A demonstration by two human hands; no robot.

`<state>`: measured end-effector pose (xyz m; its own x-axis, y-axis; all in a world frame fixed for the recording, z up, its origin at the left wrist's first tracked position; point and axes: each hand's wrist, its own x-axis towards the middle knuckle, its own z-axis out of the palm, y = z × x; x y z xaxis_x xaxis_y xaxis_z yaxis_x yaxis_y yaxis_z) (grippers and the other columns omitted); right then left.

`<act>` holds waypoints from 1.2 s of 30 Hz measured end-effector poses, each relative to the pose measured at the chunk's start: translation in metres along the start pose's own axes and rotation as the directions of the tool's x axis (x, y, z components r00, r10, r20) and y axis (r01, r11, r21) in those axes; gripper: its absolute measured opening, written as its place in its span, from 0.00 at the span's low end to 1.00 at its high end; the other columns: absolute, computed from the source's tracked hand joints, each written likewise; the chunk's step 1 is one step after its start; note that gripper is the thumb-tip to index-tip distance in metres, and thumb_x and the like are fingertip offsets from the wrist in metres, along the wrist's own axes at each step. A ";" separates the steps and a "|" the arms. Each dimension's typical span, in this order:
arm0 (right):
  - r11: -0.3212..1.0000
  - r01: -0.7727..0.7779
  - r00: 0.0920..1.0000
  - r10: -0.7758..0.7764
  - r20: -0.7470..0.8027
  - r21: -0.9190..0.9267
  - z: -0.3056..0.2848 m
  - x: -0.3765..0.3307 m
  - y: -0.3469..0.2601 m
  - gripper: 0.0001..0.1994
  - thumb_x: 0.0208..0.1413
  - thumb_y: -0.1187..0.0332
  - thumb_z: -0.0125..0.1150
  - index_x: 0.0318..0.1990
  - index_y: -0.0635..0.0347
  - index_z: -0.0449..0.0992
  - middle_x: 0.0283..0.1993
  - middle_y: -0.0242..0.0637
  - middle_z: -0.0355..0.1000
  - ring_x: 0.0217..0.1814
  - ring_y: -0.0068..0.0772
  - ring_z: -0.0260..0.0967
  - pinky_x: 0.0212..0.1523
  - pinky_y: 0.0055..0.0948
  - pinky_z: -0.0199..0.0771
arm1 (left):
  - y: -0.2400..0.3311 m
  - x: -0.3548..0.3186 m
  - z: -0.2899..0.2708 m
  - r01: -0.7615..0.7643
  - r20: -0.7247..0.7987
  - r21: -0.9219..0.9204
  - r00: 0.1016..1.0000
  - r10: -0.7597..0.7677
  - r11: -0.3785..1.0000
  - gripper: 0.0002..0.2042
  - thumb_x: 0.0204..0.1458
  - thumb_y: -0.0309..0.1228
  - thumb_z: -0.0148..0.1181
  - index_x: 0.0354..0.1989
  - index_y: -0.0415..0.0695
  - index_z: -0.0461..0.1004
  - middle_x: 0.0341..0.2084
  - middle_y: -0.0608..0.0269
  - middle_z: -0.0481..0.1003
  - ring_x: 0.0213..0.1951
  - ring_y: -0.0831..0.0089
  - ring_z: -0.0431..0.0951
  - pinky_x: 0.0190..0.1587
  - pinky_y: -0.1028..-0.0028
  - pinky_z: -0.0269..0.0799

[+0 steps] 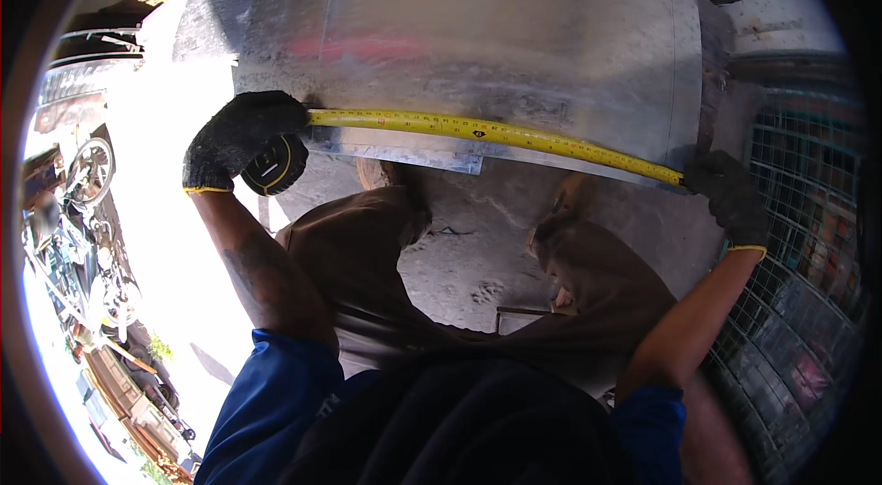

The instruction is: The person measures and marks dimensions on metal sheets using a tape measure and a marker.

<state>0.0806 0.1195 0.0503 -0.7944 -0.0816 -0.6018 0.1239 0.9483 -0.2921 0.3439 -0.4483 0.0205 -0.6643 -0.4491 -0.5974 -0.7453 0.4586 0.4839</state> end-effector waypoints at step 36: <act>0.935 0.209 0.977 -0.185 0.108 -0.287 -0.007 0.045 0.061 0.18 0.64 0.65 0.56 0.58 0.60 0.78 0.53 0.38 0.74 0.52 0.31 0.65 0.52 0.34 0.66 | -0.072 -0.014 -0.008 -0.013 -0.191 0.492 0.974 0.123 0.871 0.19 0.63 0.35 0.60 0.61 0.45 0.78 0.56 0.53 0.80 0.57 0.62 0.79 0.60 0.65 0.74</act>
<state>0.0478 0.1756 0.0106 -0.7346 -0.2886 -0.6141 -0.2209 0.9575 -0.1858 0.4067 -0.4815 -0.0007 -0.7493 -0.5273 -0.4007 -0.6121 0.7824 0.1150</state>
